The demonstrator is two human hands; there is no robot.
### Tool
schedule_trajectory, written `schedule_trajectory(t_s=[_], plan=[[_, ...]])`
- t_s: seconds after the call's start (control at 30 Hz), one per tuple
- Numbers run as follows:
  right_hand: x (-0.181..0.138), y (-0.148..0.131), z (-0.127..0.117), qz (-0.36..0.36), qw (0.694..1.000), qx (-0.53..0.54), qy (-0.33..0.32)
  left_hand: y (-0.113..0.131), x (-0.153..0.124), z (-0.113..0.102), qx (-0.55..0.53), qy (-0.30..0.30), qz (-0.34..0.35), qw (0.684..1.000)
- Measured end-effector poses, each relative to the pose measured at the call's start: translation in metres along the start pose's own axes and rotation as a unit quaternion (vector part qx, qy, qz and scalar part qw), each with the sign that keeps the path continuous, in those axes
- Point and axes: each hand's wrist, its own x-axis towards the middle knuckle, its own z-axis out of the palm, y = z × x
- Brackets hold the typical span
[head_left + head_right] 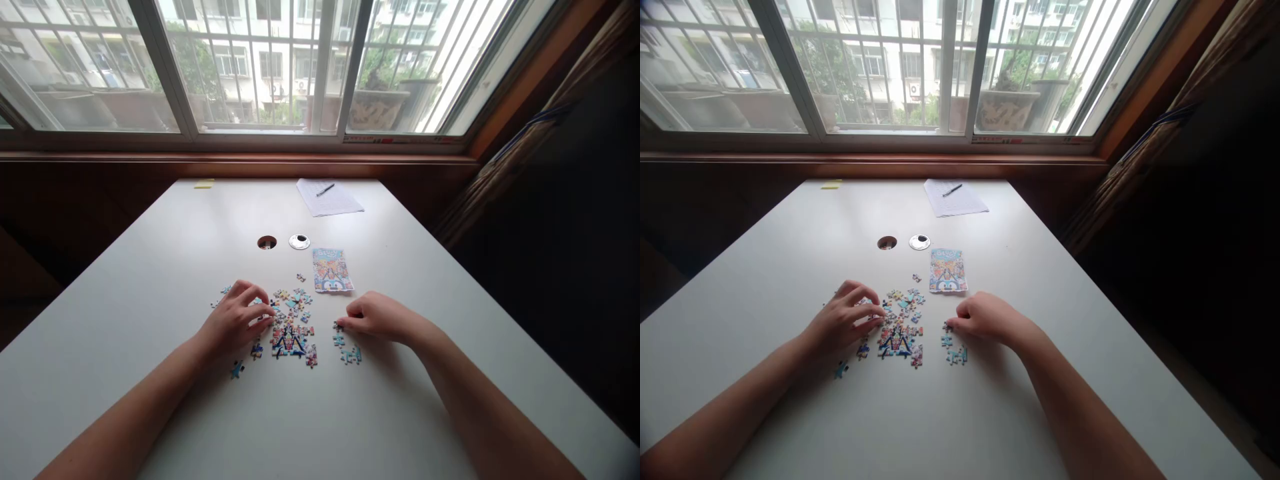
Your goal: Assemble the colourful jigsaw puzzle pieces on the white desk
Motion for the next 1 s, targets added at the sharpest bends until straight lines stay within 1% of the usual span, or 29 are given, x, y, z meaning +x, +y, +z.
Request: schedule_trajectory(t_s=[0.3,0.63,1.0], plan=[[-0.0003,-0.0032,-0.0021,0.006,1.0,-0.003,-0.006,0.0039,0.0013,0.0013,0.0,-0.013,-0.007,1.0],[-0.0005,-0.0037,-0.0024,0.008,1.0,-0.006,-0.011,0.008,0.0017,0.0013,0.019,-0.006,-0.013,1.0],[0.0009,-0.0013,-0.0005,0.006,1.0,-0.012,-0.007,0.0091,0.0033,0.0012,0.002,-0.015,-0.019,1.0]])
